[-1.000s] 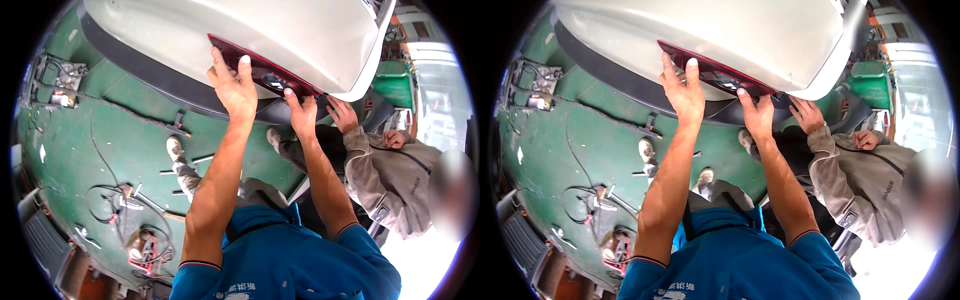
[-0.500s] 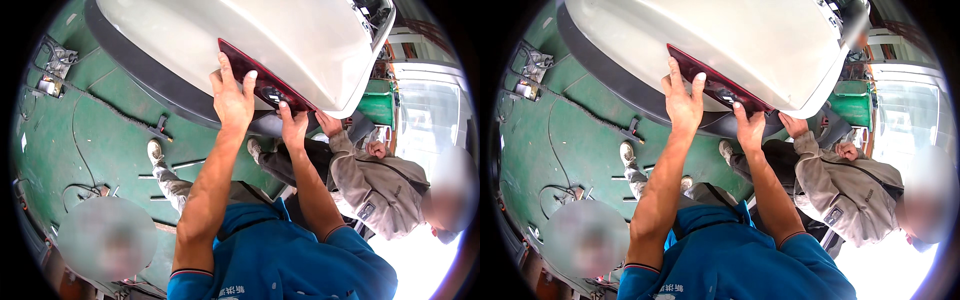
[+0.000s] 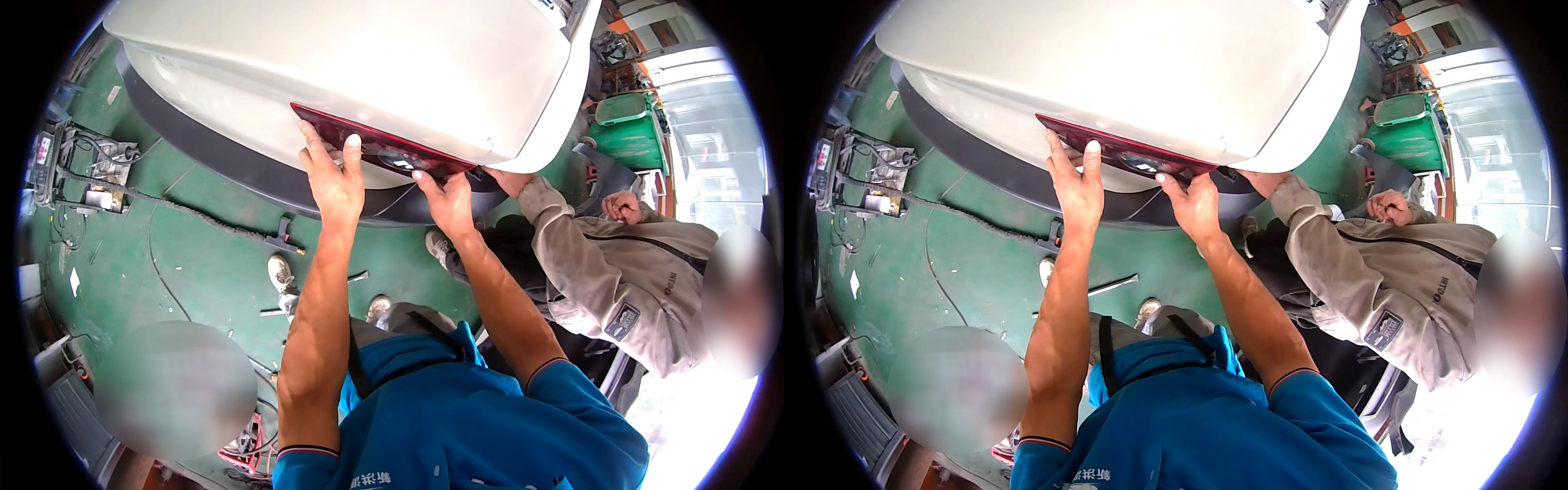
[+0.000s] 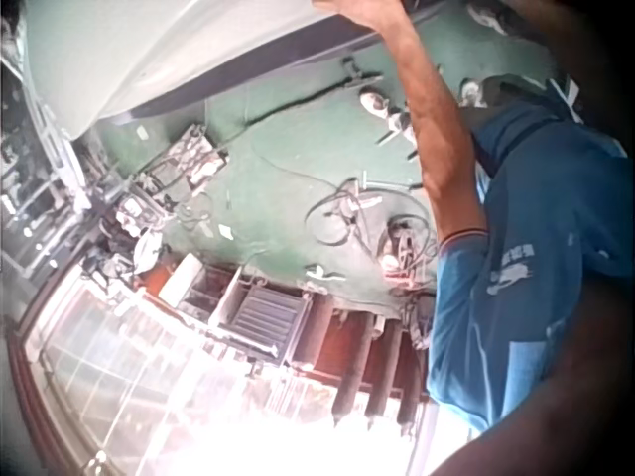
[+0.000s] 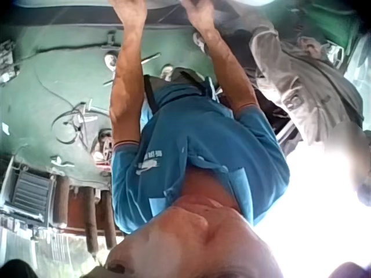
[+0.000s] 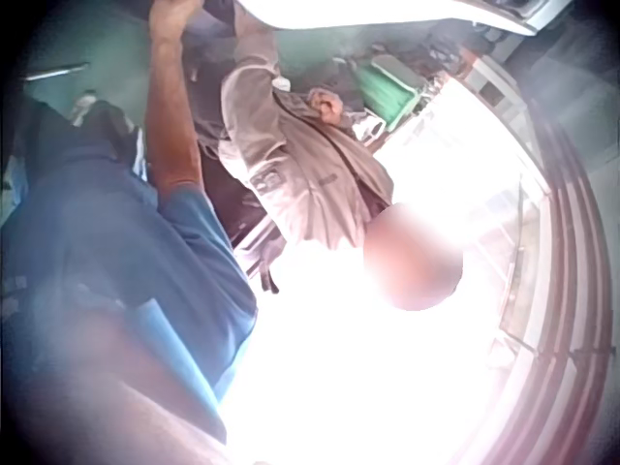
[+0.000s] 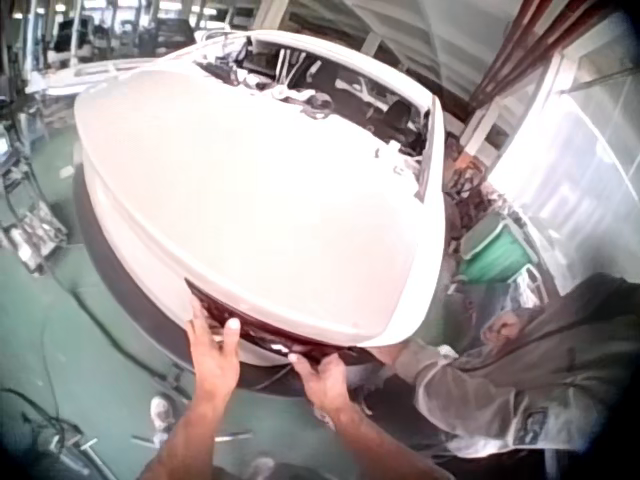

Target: The person uses a hammer and a metal tool to tap and align a white car bumper. They then fit a red taillight assembly into the bumper opening, press it into place, and remove it again before the clip ends.

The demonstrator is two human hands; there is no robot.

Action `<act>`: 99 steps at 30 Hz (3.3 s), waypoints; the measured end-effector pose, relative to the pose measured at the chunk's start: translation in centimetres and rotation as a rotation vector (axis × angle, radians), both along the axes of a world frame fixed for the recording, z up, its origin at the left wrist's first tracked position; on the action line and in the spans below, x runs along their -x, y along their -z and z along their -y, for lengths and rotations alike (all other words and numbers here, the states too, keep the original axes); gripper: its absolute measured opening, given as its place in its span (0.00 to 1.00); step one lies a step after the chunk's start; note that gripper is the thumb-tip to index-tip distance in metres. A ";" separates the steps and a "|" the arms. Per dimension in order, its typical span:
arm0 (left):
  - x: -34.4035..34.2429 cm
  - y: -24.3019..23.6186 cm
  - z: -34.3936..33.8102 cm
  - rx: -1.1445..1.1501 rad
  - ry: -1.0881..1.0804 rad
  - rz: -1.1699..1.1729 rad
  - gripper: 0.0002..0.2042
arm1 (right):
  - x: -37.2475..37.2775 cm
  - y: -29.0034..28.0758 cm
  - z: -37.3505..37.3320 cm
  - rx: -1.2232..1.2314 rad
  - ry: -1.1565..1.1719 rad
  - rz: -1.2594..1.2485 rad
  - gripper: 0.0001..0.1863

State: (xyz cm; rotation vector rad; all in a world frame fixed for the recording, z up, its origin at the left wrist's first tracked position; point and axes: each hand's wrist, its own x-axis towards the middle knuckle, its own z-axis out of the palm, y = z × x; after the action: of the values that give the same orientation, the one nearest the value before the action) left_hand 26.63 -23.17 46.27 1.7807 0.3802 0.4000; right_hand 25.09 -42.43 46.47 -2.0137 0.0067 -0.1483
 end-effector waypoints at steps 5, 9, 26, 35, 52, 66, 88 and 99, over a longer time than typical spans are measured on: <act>0.7 -0.3 0.7 0.043 -0.060 0.064 0.44 | 0.2 -0.1 -0.1 -0.052 -0.011 0.055 0.20; 1.5 0.3 2.1 -0.147 -0.111 0.149 0.44 | 0.6 0.9 0.2 -0.011 0.017 0.052 0.22; 3.6 -1.9 5.2 -0.203 -0.038 0.001 0.61 | 1.6 -2.4 3.8 0.200 -0.079 0.100 0.23; 2.9 -1.9 5.4 -0.266 -0.030 0.020 0.61 | 0.6 -2.3 2.6 0.309 0.002 0.033 0.35; 3.3 -2.2 5.2 -0.250 -0.016 0.050 0.61 | -0.2 0.1 3.4 0.244 0.000 0.052 0.34; 3.2 -2.6 4.7 -0.296 -0.025 -0.082 0.61 | -0.4 0.1 3.7 -0.062 -0.114 -0.059 0.18; -1.1 -0.1 3.2 -0.525 0.070 -0.094 0.62 | 4.3 4.8 6.3 -0.184 0.268 -0.196 0.21; -0.9 0.5 3.1 -0.384 0.151 -0.111 0.63 | 6.9 5.7 6.2 -0.416 0.342 -0.171 0.16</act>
State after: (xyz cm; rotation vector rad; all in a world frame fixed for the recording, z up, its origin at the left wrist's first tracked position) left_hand 27.53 -26.27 45.77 2.1969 0.2543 0.2794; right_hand 18.15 -48.58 40.72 -1.5900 0.4563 -0.1751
